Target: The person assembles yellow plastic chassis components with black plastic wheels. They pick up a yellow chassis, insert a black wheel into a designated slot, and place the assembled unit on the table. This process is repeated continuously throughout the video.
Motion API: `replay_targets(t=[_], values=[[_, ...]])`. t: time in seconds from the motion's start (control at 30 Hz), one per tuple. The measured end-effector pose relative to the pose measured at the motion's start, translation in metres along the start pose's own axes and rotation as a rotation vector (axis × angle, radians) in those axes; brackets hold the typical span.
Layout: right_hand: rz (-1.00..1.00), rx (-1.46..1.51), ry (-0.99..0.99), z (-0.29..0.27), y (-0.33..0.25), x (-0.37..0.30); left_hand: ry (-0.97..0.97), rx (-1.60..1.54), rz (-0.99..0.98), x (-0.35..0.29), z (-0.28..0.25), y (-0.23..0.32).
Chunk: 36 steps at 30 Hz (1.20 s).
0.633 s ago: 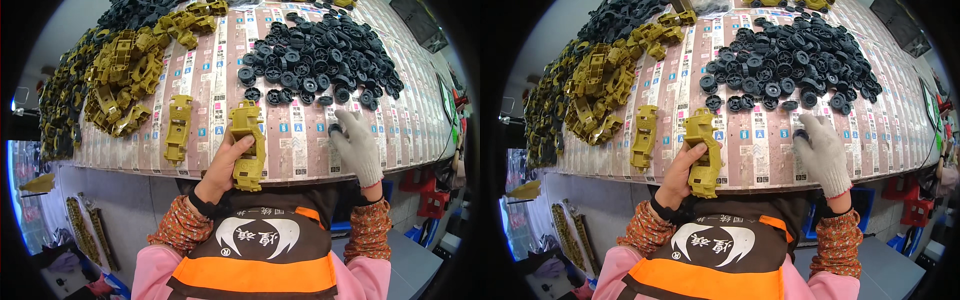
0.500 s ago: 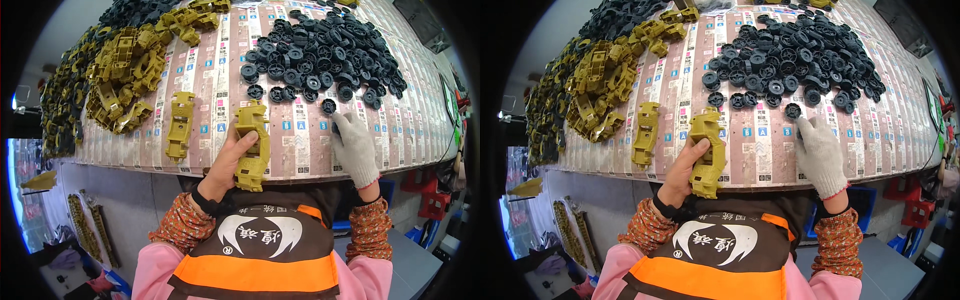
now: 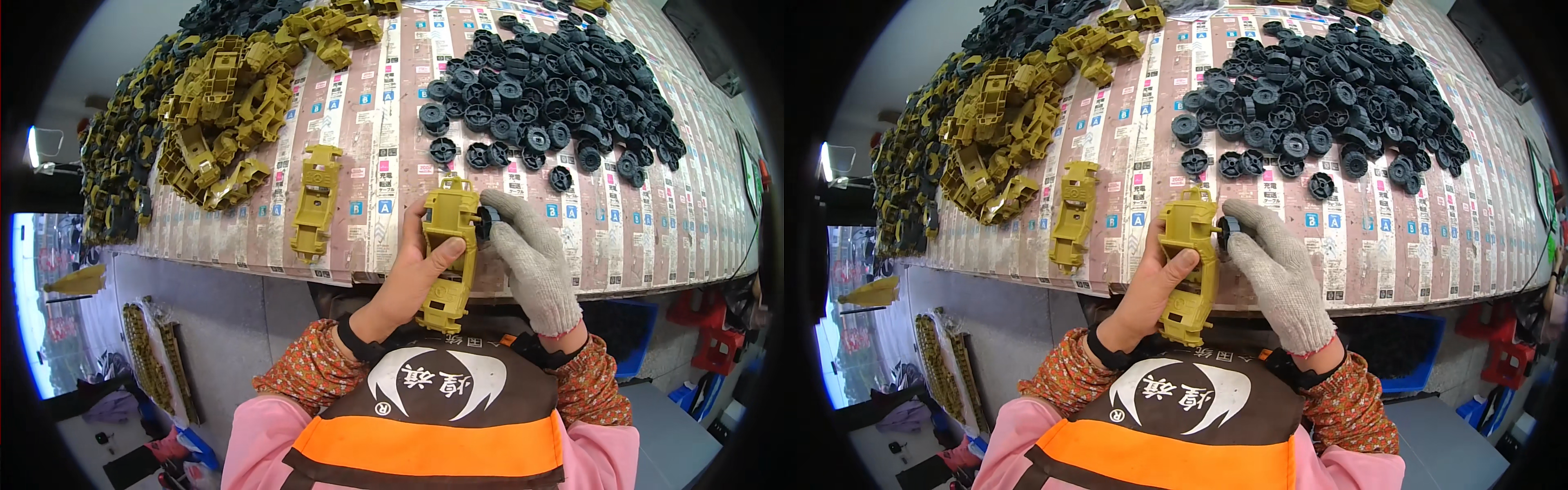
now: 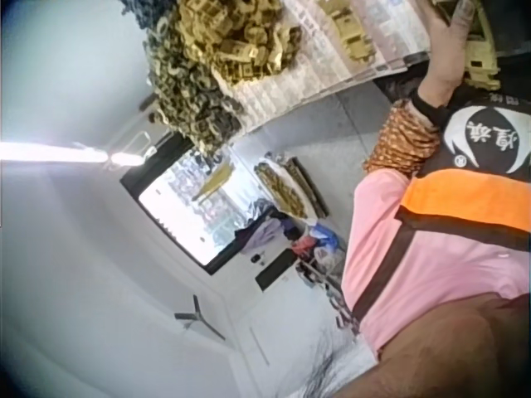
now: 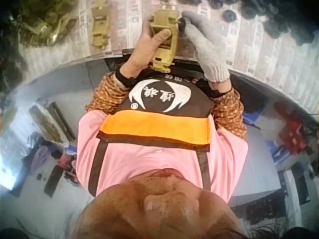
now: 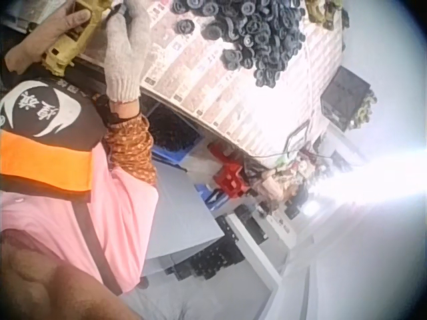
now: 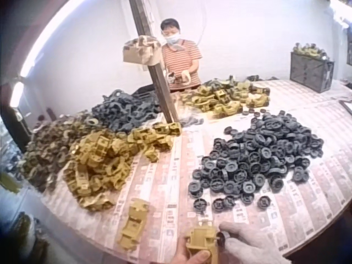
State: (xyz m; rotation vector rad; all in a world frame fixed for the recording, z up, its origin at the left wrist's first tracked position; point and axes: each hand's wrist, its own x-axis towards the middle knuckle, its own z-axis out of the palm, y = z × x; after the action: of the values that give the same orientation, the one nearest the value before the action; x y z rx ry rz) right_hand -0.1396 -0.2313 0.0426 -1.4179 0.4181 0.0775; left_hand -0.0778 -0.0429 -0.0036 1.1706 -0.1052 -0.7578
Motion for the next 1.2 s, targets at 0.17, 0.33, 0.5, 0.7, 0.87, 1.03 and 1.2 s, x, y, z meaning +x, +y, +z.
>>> replay_targets(t=[0.17,0.33,0.5,0.7,0.87,1.03,1.2], values=[[0.022,0.064,0.037,0.003,0.01,0.0,-0.019,0.075,0.09,-0.001,-0.002,-0.004],[-0.002,0.27,0.078,0.003,0.019,0.003,-0.045,0.072,0.104,-0.002,-0.002,-0.007],[-0.008,0.17,0.127,0.006,0.024,0.001,-0.043,0.164,0.188,-0.001,0.002,-0.009],[-0.259,-0.326,0.134,0.013,0.025,-0.011,-0.056,0.671,0.377,-0.003,-0.003,-0.006],[-0.46,-0.498,0.099,0.009,0.037,-0.016,-0.144,0.602,0.268,-0.005,-0.002,-0.005],[-0.443,-0.615,0.087,0.006,0.019,-0.018,-0.18,0.644,0.282,-0.003,-0.003,-0.013],[-0.398,-0.73,0.075,-0.002,0.013,-0.015,-0.187,0.637,0.291,-0.001,-0.002,-0.019]])
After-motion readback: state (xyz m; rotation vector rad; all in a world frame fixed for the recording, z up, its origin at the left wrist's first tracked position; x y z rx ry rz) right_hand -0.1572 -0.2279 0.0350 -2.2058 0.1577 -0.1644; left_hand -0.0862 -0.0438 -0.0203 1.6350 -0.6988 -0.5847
